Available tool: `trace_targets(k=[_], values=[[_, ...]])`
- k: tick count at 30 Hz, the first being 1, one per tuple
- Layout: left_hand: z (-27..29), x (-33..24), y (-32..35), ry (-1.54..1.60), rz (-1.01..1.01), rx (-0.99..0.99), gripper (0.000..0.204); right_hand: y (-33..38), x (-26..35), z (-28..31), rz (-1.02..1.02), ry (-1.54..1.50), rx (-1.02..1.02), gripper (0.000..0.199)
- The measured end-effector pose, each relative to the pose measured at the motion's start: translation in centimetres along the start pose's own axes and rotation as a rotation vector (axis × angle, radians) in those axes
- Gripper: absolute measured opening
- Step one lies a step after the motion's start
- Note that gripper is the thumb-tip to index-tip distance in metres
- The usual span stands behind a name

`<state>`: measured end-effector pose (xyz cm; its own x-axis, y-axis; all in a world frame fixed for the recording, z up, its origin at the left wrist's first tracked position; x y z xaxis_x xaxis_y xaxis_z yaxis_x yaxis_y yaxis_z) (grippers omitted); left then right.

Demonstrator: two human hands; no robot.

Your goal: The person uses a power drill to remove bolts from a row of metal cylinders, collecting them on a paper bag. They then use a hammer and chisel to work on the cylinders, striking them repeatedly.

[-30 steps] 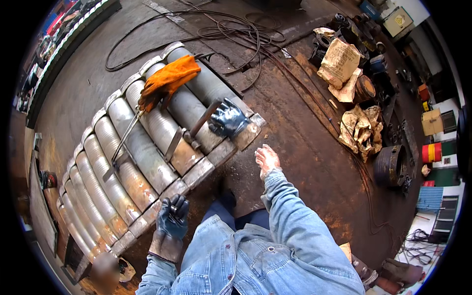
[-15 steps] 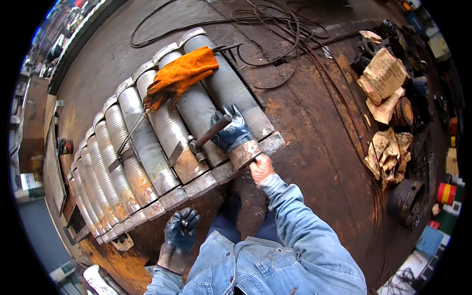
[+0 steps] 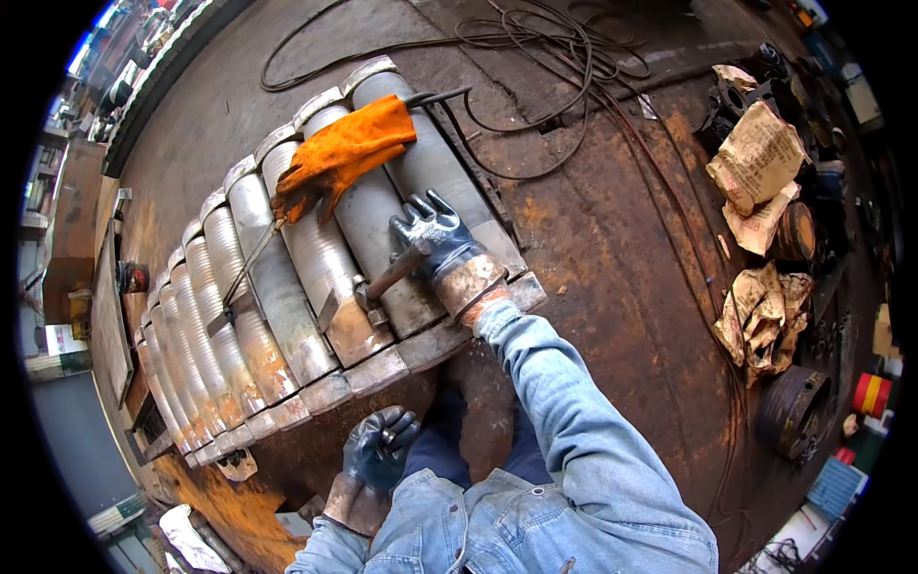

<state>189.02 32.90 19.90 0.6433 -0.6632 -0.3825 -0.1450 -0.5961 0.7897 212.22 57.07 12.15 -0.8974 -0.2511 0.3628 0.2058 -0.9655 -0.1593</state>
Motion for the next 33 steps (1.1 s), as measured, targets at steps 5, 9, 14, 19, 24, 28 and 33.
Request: trace_targets(k=[5, 9, 14, 19, 24, 28, 33], values=[[-5.2, 0.0, 0.3, -0.191, -0.02, -0.057, 0.027, 0.9, -4.5, 8.9, -0.072, 0.008, -0.706, 0.049], [-6.8, 1.5, 0.4, -0.267, 0.011, -0.078, 0.03, 7.5, -6.9, 20.7, -0.086, 0.067, -0.988, 0.056], [-12.6, 4.7, -0.3, -0.208, 0.113, 0.192, 0.028, 15.9, -1.5, 46.2, 0.022, -0.214, -1.1, 0.064], [-20.7, 9.3, 0.2, -0.182, 0.056, 0.389, 0.023, 25.3, -1.7, 62.9, 0.038, 0.112, -1.262, 0.076], [-30.5, 13.4, 5.1, -0.241, 0.085, 0.286, 0.025, 29.5, -9.6, 70.9, -0.018, -0.148, -1.447, 0.075], [-32.7, 15.3, 5.3, -0.221, 0.099, 0.283, 0.022, 26.7, -16.8, 74.2, -0.019, -0.537, -1.414, 0.075], [-35.1, 15.7, 1.3, -0.114, 0.056, 0.248, 0.023, 17.9, -20.9, 74.5, 0.052, -1.194, -1.06, 0.078]])
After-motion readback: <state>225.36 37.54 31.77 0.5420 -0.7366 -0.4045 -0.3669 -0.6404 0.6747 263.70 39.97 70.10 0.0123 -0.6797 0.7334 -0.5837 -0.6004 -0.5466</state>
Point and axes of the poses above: each hand's wrist, its own y-axis away from the middle knuckle, its own z-axis out of the back of the hand, x = y × z, the point moved 6 cm from there along -y, towards the middle knuckle, and after that the axes turned 14 degrees about -x, right-handed, at the moved point
